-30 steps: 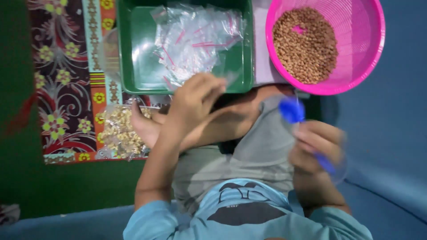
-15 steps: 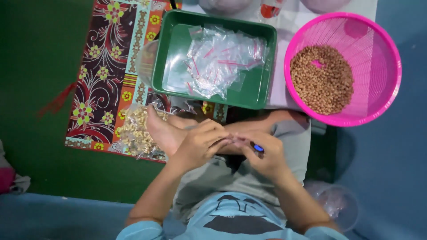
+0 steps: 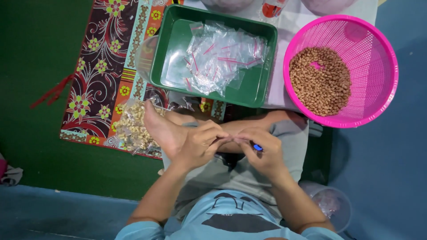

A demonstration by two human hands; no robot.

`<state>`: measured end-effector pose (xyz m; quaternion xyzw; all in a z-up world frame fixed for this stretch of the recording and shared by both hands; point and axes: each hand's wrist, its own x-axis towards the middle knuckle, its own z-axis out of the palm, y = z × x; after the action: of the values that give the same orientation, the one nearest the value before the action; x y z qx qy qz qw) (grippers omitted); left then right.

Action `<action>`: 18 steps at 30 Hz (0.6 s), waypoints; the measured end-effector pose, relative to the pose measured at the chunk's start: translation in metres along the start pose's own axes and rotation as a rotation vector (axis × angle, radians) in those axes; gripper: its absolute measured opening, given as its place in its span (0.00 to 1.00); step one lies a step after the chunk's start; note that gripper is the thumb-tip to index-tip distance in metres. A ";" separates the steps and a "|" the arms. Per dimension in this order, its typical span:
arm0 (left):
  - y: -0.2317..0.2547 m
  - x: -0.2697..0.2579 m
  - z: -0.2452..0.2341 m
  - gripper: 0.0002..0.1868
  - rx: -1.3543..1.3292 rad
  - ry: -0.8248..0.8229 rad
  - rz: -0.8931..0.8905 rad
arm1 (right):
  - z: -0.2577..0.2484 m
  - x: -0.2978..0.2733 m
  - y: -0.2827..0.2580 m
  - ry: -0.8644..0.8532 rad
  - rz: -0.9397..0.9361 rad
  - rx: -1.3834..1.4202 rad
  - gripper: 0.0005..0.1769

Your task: Packaging peanuts from a large pink basket into small individual plastic bags using a spoon.

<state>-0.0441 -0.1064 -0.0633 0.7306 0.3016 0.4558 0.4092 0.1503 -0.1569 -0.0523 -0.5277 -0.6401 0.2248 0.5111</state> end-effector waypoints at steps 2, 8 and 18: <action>0.001 0.000 0.001 0.01 0.010 -0.008 -0.008 | -0.001 -0.001 0.002 -0.009 0.005 -0.003 0.04; 0.002 0.006 0.002 0.02 -0.009 -0.059 -0.041 | 0.001 0.000 0.009 -0.031 0.003 -0.017 0.01; -0.025 0.003 0.006 0.11 0.068 -0.004 -0.080 | -0.032 0.016 0.039 -0.003 0.174 -0.016 0.01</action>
<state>-0.0386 -0.0939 -0.0851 0.7325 0.3452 0.4269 0.4027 0.1977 -0.1370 -0.0655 -0.5850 -0.5945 0.2641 0.4844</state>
